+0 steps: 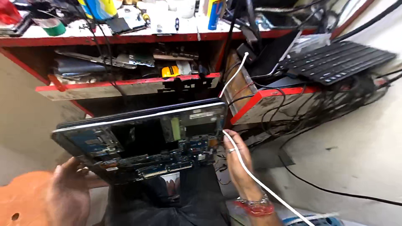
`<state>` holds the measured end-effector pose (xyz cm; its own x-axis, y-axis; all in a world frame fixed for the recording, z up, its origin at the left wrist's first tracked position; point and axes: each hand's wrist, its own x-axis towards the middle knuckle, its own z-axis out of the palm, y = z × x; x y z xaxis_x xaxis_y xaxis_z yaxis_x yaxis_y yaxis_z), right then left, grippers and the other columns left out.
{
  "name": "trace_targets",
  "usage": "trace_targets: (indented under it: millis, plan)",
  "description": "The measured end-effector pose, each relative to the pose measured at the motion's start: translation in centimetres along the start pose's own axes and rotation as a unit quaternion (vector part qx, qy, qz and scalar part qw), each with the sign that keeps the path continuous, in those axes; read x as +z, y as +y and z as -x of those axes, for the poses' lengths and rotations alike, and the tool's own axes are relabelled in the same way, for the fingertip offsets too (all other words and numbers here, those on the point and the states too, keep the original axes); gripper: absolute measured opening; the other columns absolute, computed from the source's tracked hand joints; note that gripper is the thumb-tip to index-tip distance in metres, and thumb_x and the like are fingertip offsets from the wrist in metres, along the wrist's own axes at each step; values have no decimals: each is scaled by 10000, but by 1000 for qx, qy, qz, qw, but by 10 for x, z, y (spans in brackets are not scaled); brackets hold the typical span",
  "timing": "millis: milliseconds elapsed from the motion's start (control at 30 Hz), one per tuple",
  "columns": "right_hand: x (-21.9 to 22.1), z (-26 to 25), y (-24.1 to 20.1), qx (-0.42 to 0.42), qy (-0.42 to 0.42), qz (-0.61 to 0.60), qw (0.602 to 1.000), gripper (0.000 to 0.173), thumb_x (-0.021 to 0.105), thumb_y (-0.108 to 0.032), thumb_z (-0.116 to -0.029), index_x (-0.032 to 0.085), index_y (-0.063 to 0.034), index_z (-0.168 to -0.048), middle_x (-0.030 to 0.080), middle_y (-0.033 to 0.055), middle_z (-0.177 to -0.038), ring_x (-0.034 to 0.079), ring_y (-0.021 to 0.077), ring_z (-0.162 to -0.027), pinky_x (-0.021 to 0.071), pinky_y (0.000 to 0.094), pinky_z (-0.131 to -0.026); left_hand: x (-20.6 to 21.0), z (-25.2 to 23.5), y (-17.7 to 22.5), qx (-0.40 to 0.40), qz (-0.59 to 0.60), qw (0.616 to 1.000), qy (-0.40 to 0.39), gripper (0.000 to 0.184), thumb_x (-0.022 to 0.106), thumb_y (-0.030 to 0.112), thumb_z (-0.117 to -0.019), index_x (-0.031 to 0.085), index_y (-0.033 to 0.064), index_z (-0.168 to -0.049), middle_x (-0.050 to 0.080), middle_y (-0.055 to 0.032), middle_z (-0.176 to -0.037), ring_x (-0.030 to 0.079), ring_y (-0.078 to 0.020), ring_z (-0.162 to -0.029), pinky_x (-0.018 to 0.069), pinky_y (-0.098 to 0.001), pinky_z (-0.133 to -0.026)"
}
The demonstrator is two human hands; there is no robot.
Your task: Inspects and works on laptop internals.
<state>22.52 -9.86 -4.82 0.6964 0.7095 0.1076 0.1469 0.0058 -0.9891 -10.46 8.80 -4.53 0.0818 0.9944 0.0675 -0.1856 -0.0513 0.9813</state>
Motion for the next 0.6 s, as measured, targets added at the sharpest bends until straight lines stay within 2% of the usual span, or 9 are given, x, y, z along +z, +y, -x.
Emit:
trace_targets:
  millis: [67, 133, 267, 333, 367, 433, 500, 567, 600]
  plan:
    - [-12, -3, -3, 18, -18, 11, 1000, 343, 368, -267, -1123, 598, -97, -1313, 666, -31, -1093, 632, 18, -979, 528, 241, -908, -7, -5, 5, 5, -30, 999, -33, 383, 317, 326, -1092, 678, 198, -1078, 727, 97, -1011, 681, -55, -977, 555, -261, -906]
    - [-19, -8, -10, 43, -35, 26, 998, 362, 353, -287, -1127, 600, -100, -1315, 677, -17, -1063, 644, 29, -962, 531, 249, -897, -6, -12, 10, -15, -55, 997, -51, 404, 300, 388, -1098, 658, 201, -1091, 719, 95, -1018, 680, -63, -999, 556, -277, -928]
    - [-24, -13, -21, 72, -71, -10, 995, 331, 354, -298, -1131, 613, -136, -1257, 672, -37, -1082, 643, 23, -980, 536, 238, -898, -3, -22, 23, -80, -70, 993, -44, 531, 175, 482, -1100, 634, 230, -1015, 717, 104, -936, 690, -47, -919, 570, -259, -871]
    - [-26, -16, -25, 101, -81, -55, 990, 350, 347, -329, -1126, 638, -153, -1210, 663, -52, -1091, 631, 33, -1007, 525, 244, -917, 0, -29, 29, -108, -63, 992, -20, 516, 200, 487, -1101, 624, 249, -929, 717, 107, -868, 693, -37, -863, 578, -248, -820]
    - [-29, -19, -24, 110, -90, -79, 987, 350, 362, -337, -1123, 648, -149, -1201, 673, -51, -1101, 640, 40, -1022, 534, 254, -935, 1, -32, 31, -123, -44, 991, -18, 484, 226, 472, -1106, 624, 248, -948, 716, 99, -896, 690, -42, -886, 576, -256, -827]
    - [-32, -21, -20, 123, -100, -122, 980, 320, 439, -343, -1109, 678, -150, -1199, 698, -49, -1095, 661, 49, -1001, 557, 260, -912, -6, -38, 30, -137, 3, 988, -65, 398, 272, 386, -1114, 639, 233, -1125, 730, 75, -1047, 692, -49, -999, 583, -268, -893]
    - [-34, -23, -17, 115, -108, -136, 978, 252, 500, -326, -1084, 699, -171, -1078, 678, -61, -953, 633, 29, -844, 549, 221, -777, -8, -42, 26, -127, 17, 987, -101, 337, 285, 203, -1081, 622, 197, -1100, 733, 73, -1004, 694, -33, -954, 594, -248, -854]
    - [-37, -27, -16, 115, -128, -159, 972, 232, 512, -267, -1071, 711, -155, -1028, 690, -54, -928, 642, 25, -830, 558, 216, -777, 13, -33, 38, -144, 22, 985, -90, 268, 285, 59, -1042, 543, 120, -1081, 711, 50, -943, 693, -49, -920, 591, -267, -869]
    - [-39, -29, -16, 118, -139, -175, 967, 240, 506, -237, -1073, 724, -137, -1062, 714, -44, -960, 664, 29, -868, 568, 223, -814, 33, -24, 50, -169, 8, 985, -39, 243, 292, 17, -1031, 520, 80, -1087, 697, 22, -916, 693, -69, -894, 586, -274, -871]
